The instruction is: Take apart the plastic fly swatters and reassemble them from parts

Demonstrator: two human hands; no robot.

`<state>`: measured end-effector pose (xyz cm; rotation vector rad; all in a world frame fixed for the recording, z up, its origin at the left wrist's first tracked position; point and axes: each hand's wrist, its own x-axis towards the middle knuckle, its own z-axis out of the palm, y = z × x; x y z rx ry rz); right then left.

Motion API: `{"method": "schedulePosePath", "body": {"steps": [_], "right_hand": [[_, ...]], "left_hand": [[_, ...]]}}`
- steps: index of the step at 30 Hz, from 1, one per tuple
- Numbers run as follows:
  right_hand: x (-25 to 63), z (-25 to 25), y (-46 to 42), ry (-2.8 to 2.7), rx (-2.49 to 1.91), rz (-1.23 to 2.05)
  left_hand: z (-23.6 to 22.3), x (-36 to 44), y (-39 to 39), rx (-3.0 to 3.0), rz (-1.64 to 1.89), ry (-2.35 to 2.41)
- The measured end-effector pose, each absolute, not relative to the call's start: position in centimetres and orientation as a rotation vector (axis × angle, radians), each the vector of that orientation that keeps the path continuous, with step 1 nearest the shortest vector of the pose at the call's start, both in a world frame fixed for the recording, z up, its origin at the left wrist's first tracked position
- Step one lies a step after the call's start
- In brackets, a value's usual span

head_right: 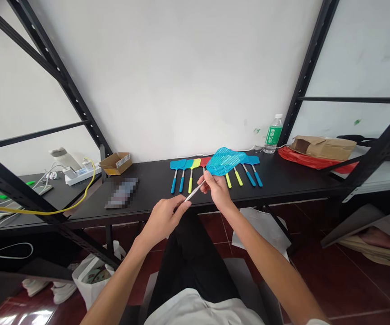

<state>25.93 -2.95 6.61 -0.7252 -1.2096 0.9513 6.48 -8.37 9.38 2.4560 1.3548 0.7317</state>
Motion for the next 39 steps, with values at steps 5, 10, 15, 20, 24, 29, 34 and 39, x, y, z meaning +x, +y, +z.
{"method": "schedulePosePath", "body": {"steps": [5, 10, 15, 20, 24, 29, 34, 39], "right_hand": [[26.0, 6.49, -2.82, -1.216, -0.736, 0.941], [26.05, 6.44, -2.77, -1.217, -0.727, 0.943], [26.03, 6.52, -2.79, -1.219, -0.744, 0.935], [26.01, 6.66, -2.86, -1.21, -0.743, 0.946], [26.03, 6.64, -2.85, -1.208, -0.739, 0.944], [26.06, 6.57, -2.7, -1.205, -0.742, 0.939], [26.16, 6.6, -2.61, -1.191, -0.744, 0.932], [26.42, 6.41, -2.38, -1.178, -0.717, 0.924]], "left_hand": [[9.43, 6.49, -8.32, 2.458, 0.714, 1.355], [9.52, 6.49, -8.35, 2.464, 0.715, 1.359], [9.55, 6.48, -8.39, 2.474, 0.701, 1.371], [9.48, 6.45, -8.35, 2.473, 0.7, 1.369], [9.46, 6.45, -8.31, 2.477, 0.706, 1.368], [9.52, 6.46, -8.33, 2.478, 0.697, 1.37], [9.53, 6.47, -8.33, 2.478, 0.706, 1.366], [9.54, 6.49, -8.38, 2.48, 0.713, 1.352]]}}
